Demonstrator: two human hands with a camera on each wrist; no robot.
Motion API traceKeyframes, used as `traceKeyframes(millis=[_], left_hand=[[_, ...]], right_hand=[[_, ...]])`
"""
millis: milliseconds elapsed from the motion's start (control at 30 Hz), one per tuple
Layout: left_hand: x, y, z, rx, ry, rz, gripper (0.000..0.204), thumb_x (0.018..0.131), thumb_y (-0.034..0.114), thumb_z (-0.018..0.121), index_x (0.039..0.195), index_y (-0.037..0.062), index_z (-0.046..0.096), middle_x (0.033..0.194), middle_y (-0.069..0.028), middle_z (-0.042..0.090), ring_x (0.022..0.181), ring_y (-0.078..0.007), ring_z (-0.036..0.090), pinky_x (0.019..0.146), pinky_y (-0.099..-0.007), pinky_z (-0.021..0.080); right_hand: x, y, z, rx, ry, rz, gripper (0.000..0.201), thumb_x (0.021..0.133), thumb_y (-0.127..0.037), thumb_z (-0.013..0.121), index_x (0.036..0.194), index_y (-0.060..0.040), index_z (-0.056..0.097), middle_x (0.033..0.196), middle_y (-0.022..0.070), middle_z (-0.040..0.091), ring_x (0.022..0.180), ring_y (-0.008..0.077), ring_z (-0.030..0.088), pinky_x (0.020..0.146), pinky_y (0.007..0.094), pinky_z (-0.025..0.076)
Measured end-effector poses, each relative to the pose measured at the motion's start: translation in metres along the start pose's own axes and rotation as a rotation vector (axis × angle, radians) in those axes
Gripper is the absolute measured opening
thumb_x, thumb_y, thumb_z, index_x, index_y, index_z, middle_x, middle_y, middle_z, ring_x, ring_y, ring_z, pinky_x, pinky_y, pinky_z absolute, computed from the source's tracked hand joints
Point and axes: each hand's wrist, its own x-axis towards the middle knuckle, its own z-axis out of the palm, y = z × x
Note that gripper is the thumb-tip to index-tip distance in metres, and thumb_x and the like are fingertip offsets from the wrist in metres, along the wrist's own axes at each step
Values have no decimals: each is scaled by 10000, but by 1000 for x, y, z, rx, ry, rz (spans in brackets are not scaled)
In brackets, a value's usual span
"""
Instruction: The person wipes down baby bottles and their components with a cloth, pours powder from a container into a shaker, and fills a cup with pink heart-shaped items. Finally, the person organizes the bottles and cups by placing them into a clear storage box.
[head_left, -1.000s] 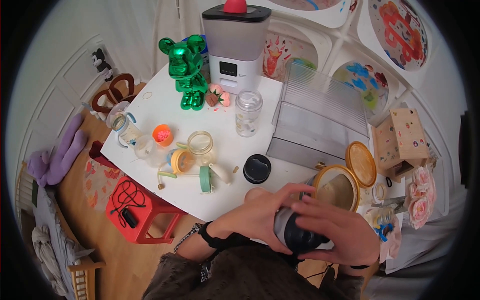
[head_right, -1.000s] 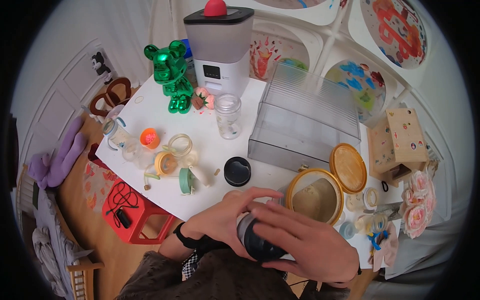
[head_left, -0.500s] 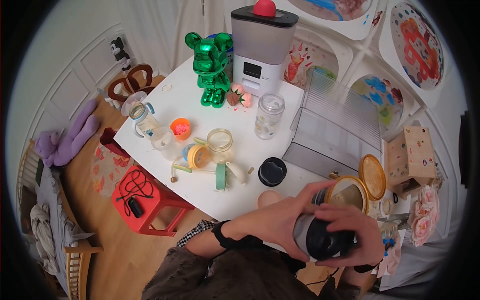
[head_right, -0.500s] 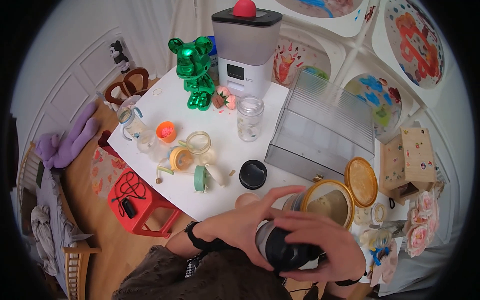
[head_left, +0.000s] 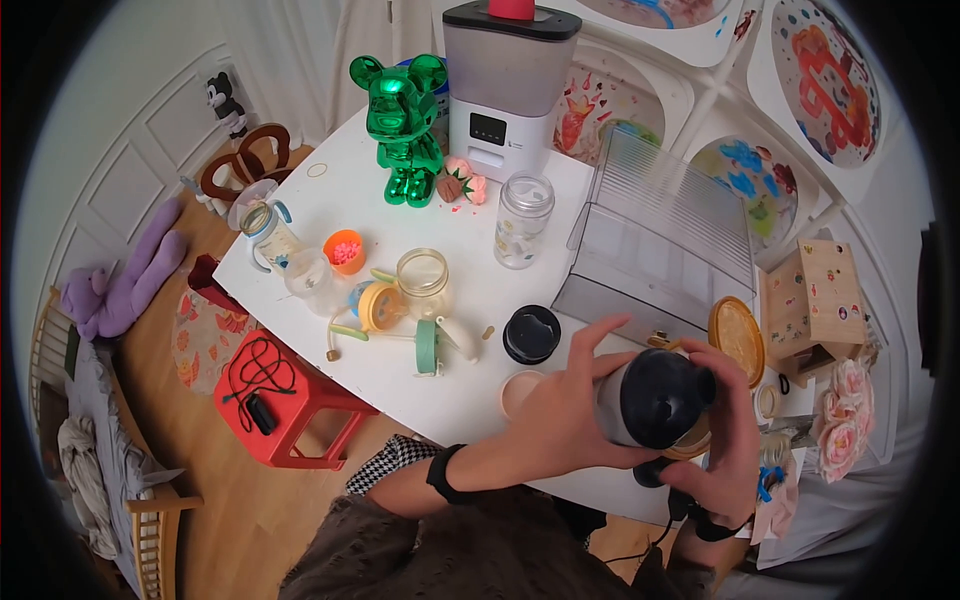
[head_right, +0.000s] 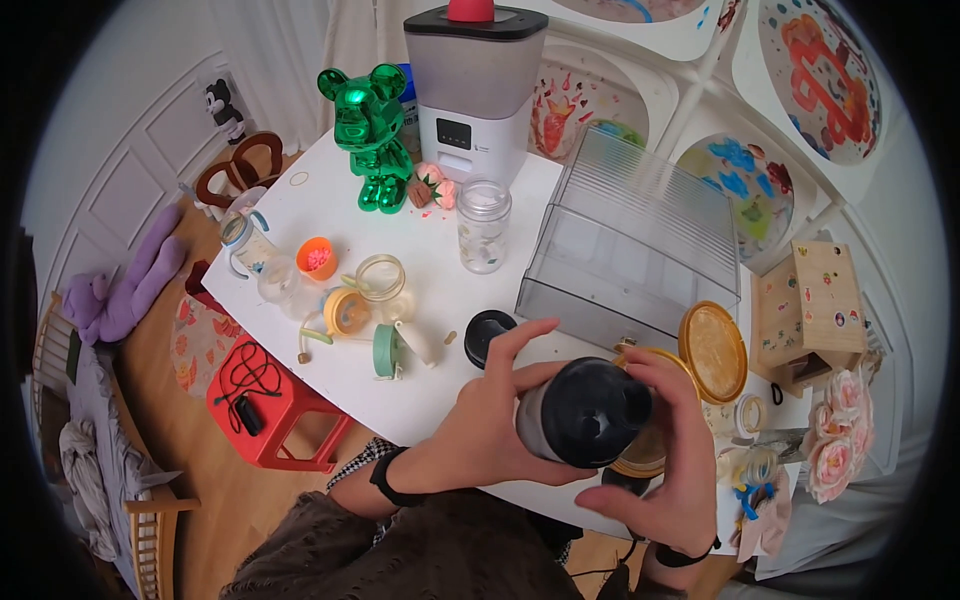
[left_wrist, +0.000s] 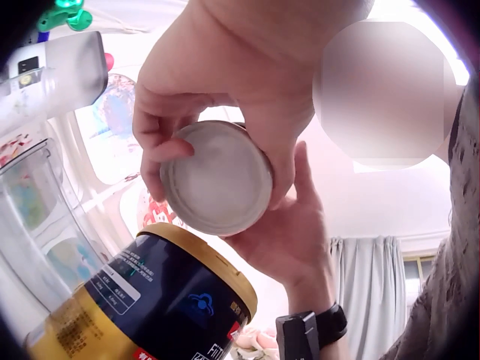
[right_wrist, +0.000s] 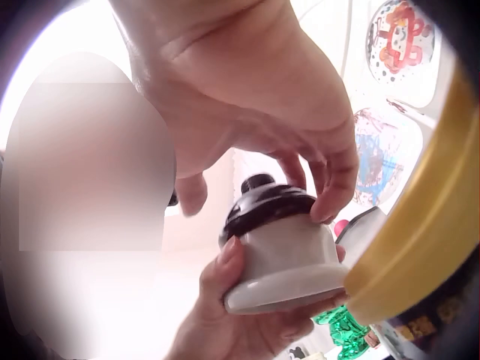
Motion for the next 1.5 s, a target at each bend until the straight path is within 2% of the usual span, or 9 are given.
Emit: traceKeyframes(millis=[367,600,667,867,1000,1133,1233,1467,1500], left_hand=[[2,7,6,239,119,129,867,616,263,949,1349,25,551,1323,-129,625,1131,-329,673,957,-414,541],[3,0,3,157,144,236,983,613,246,956,1424,78,427,1320,-116,639,1118,-339,682,942,-397,549],[2,3,-2,42,-23,160,1096,638,221,939,1499,73,278,1340,-137,626,1152,-367,653,924,-410,555],[1,10,-11,-85,-256,39,1093,590,241,967,1472,126,331,1219,-131,715,1071,-339,704,980,-345,499],[5,6,-12,-308,-427,-18,1085,621,214,965,1471,114,299,1273,-174,678,1182,-287,659,1011,-337,474],[5,6,-8,-312,-484,-109,1041,636,185,962,1440,98,306,1312,-176,652,1232,-264,628,1016,-351,473],[1,13,10,-147,-161,21,1036,636,207,965,1417,80,296,1326,-164,643,1230,-261,630,1014,-353,475],[10,20,8,-231,-386,-124,1115,618,220,979,1444,92,242,1330,-201,625,1218,-274,632,986,-373,506],[11,18,12,-218,-371,-42,1088,629,221,959,1427,91,230,1332,-212,623,1177,-345,647,961,-402,521]], right_hand=[[-7,-5,9,-425,125,41,838,619,-324,963,1281,-6,558,1085,146,614,987,311,643,874,383,502],[2,-16,-3,-444,39,-117,833,582,-291,970,1254,-2,571,1085,144,632,977,305,647,880,367,506],[6,-21,-14,-394,-107,-73,818,588,-235,969,1270,1,585,1152,168,647,1056,315,649,925,378,505],[26,-25,-53,-266,-620,-169,845,685,-157,921,1412,23,530,1391,228,589,1226,357,612,1006,400,488],[31,-17,-57,-163,-738,-188,874,714,-129,905,1459,29,475,1451,222,547,1274,369,577,1049,412,458],[23,-9,-58,-133,-721,-74,924,680,-144,933,1457,23,463,1485,215,518,1305,351,557,1071,417,437],[0,-9,-25,114,-238,98,938,606,-195,984,1385,-4,497,1474,204,522,1315,302,548,1092,407,415],[9,-21,-47,-152,-512,-96,834,601,-191,969,1323,-33,584,1337,184,620,1241,327,603,1063,411,453],[13,-25,-44,-170,-513,-108,807,600,-185,965,1305,-27,606,1306,176,642,1230,320,616,1048,405,469]])
